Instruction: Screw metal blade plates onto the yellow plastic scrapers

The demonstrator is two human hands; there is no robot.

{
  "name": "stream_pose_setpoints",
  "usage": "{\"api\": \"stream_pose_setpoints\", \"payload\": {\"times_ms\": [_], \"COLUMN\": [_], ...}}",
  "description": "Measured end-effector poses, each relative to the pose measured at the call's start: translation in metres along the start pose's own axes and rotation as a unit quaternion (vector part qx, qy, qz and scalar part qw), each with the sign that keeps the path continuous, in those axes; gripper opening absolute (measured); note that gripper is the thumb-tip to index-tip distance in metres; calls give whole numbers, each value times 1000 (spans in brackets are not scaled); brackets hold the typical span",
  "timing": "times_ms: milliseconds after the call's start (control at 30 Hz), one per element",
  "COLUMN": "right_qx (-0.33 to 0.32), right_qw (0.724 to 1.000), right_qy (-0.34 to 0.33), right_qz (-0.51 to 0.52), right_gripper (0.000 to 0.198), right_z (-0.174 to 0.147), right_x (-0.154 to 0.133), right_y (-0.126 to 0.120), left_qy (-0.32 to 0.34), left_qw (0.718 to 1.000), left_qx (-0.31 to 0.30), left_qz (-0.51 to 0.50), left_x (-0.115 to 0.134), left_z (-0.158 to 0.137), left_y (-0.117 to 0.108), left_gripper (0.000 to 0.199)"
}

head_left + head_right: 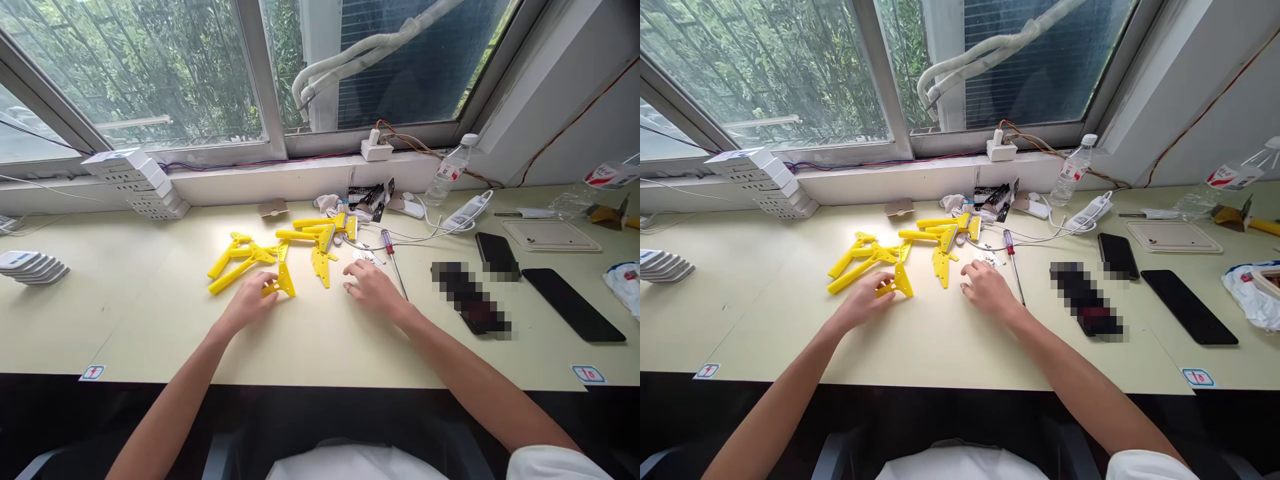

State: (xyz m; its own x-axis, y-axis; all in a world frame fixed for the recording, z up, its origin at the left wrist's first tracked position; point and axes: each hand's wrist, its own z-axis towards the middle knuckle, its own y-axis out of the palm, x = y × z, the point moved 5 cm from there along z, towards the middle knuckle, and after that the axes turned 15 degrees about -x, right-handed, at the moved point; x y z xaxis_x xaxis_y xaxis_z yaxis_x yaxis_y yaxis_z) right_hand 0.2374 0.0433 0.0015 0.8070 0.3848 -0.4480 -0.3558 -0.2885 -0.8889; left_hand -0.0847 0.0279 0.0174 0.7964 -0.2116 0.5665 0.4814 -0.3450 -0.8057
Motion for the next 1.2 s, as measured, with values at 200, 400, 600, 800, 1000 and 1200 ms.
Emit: {"api": "stream_pose_setpoints", "payload": {"times_ms": [200,400,600,800,1000,1200], "right_qx": [24,-5,-39,-56,-57,-51], "right_qw": [995,978,971,969,967,967], "right_qy": [101,205,232,238,245,246], "right_qz": [1,-26,-53,-48,-44,-46], "right_gripper": [17,32,27,14,12,23], "right_z": [-3,-7,-4,-4,-6,-7], "right_x": [39,56,48,48,45,39], "right_y": [-19,-20,-11,-11,-13,-15], "left_qy": [93,128,122,100,123,128], "left_qw": [922,815,824,829,826,834], "left_qx": [-201,-267,-235,-202,-201,-193], "left_qz": [-317,-498,-501,-511,-512,-500], "left_x": [67,104,102,96,98,92], "left_z": [22,63,67,64,63,64], "left_y": [10,78,104,99,101,102], "left_gripper": [33,40,38,33,34,34]}}
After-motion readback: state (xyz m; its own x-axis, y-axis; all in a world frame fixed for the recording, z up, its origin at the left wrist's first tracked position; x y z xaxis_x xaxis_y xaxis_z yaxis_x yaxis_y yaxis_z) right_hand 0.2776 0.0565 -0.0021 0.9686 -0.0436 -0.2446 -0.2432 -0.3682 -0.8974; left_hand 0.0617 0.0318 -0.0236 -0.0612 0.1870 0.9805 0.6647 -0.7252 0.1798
